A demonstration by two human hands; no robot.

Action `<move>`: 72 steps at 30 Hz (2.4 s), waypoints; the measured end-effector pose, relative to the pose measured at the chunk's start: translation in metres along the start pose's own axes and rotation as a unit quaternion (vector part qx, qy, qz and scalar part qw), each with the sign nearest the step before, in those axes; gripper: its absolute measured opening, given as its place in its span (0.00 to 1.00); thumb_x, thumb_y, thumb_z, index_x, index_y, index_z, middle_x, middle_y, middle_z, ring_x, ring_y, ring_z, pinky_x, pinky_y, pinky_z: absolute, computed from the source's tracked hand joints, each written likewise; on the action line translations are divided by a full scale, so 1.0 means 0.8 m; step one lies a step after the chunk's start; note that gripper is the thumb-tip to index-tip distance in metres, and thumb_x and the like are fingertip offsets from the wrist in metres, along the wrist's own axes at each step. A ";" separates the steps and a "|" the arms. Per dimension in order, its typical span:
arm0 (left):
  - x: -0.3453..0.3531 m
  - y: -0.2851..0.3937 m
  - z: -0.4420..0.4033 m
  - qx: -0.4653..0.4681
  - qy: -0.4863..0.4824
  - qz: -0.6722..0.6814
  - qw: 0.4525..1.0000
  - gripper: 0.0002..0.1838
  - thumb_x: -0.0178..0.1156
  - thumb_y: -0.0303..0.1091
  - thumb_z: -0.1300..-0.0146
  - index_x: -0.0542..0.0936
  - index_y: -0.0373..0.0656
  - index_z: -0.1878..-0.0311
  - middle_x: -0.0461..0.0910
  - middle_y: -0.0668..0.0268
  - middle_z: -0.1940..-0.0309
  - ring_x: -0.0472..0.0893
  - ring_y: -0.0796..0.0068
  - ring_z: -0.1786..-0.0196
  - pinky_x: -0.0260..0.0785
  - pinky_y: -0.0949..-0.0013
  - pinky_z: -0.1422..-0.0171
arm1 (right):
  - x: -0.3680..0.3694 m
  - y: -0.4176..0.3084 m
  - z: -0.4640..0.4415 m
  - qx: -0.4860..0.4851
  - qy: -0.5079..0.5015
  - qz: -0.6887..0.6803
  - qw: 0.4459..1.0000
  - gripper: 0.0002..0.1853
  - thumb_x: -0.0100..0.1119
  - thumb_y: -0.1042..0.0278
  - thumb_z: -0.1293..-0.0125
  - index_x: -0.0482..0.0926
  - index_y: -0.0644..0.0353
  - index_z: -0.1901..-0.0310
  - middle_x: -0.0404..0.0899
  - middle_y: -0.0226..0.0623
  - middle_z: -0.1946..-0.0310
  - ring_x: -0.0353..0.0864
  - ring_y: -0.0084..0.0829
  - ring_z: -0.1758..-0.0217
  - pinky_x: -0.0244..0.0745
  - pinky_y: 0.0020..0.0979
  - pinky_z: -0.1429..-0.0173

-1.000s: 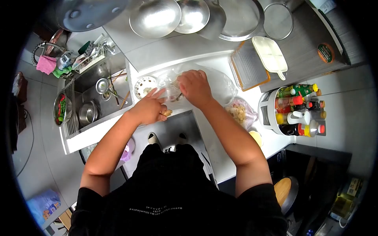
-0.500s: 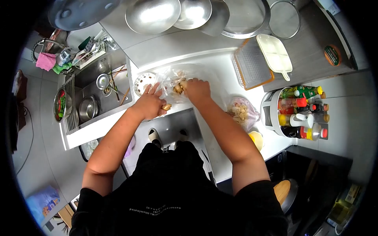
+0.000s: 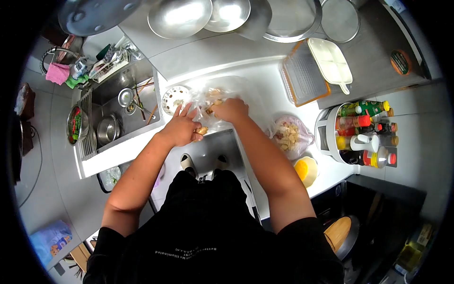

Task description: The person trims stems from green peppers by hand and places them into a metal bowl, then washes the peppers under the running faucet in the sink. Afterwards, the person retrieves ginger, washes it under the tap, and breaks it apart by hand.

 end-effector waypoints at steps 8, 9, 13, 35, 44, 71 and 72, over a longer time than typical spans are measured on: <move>-0.004 -0.003 0.006 -0.016 0.012 0.012 1.000 0.21 0.60 0.54 0.41 0.82 0.55 0.49 0.58 0.52 0.30 0.44 0.42 0.24 0.34 0.40 0.24 | 0.001 -0.015 -0.007 -0.029 0.153 0.044 0.987 0.13 0.59 0.59 0.45 0.83 0.59 0.66 0.81 0.44 0.57 0.76 0.37 0.48 0.68 0.40 0.47; -0.001 -0.004 0.007 -0.035 0.004 0.020 0.999 0.22 0.60 0.55 0.41 0.82 0.55 0.48 0.56 0.51 0.29 0.44 0.42 0.24 0.34 0.40 0.24 | -0.010 -0.022 -0.001 -0.042 0.175 0.061 0.982 0.11 0.58 0.61 0.45 0.83 0.58 0.67 0.81 0.42 0.58 0.76 0.36 0.49 0.67 0.40 0.48; 0.003 -0.013 0.001 -0.096 0.007 0.046 0.994 0.23 0.59 0.55 0.40 0.80 0.56 0.45 0.50 0.48 0.27 0.42 0.41 0.24 0.33 0.40 0.24 | -0.040 -0.038 0.035 -0.169 0.380 0.126 0.901 0.06 0.54 0.69 0.45 0.81 0.57 0.70 0.81 0.35 0.63 0.74 0.33 0.50 0.66 0.37 0.49; -0.015 -0.006 -0.031 -0.094 0.030 0.027 0.995 0.24 0.57 0.57 0.39 0.79 0.56 0.44 0.58 0.47 0.30 0.44 0.44 0.24 0.35 0.40 0.24 | -0.129 0.011 0.134 -0.248 0.548 -0.198 0.774 0.14 0.68 0.67 0.47 0.78 0.59 0.60 0.80 0.34 0.63 0.74 0.38 0.57 0.68 0.37 0.51; -0.052 -0.003 0.047 0.042 0.170 0.118 0.977 0.23 0.63 0.55 0.43 0.81 0.49 0.52 0.58 0.44 0.32 0.48 0.39 0.26 0.40 0.40 0.26 | -0.112 -0.015 0.096 -0.122 0.359 -0.512 0.771 0.12 0.69 0.66 0.46 0.81 0.62 0.62 0.81 0.34 0.69 0.77 0.27 0.66 0.73 0.30 0.58; -0.082 -0.348 0.555 -0.286 0.597 0.291 0.691 0.18 0.64 0.42 0.39 0.81 0.40 0.52 0.61 0.55 0.32 0.66 0.55 0.32 0.58 0.61 0.30 | -0.113 -0.603 0.078 -0.378 0.006 -0.441 0.814 0.14 0.70 0.64 0.46 0.82 0.68 0.66 0.83 0.32 0.74 0.77 0.18 0.73 0.71 0.22 0.68; -0.087 -0.359 0.565 -0.278 0.602 0.285 0.692 0.17 0.64 0.42 0.39 0.81 0.40 0.52 0.62 0.55 0.32 0.66 0.55 0.33 0.58 0.61 0.30 | -0.119 -0.621 0.078 -0.381 0.005 -0.439 0.814 0.14 0.70 0.64 0.46 0.83 0.67 0.66 0.82 0.32 0.74 0.77 0.18 0.74 0.71 0.22 0.68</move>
Point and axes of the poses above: each hand's wrist, its own z-axis away from the middle knuckle, its own x-axis out of the palm, y = z × x, the point moved 6 cm from there along -z, towards the middle knuckle
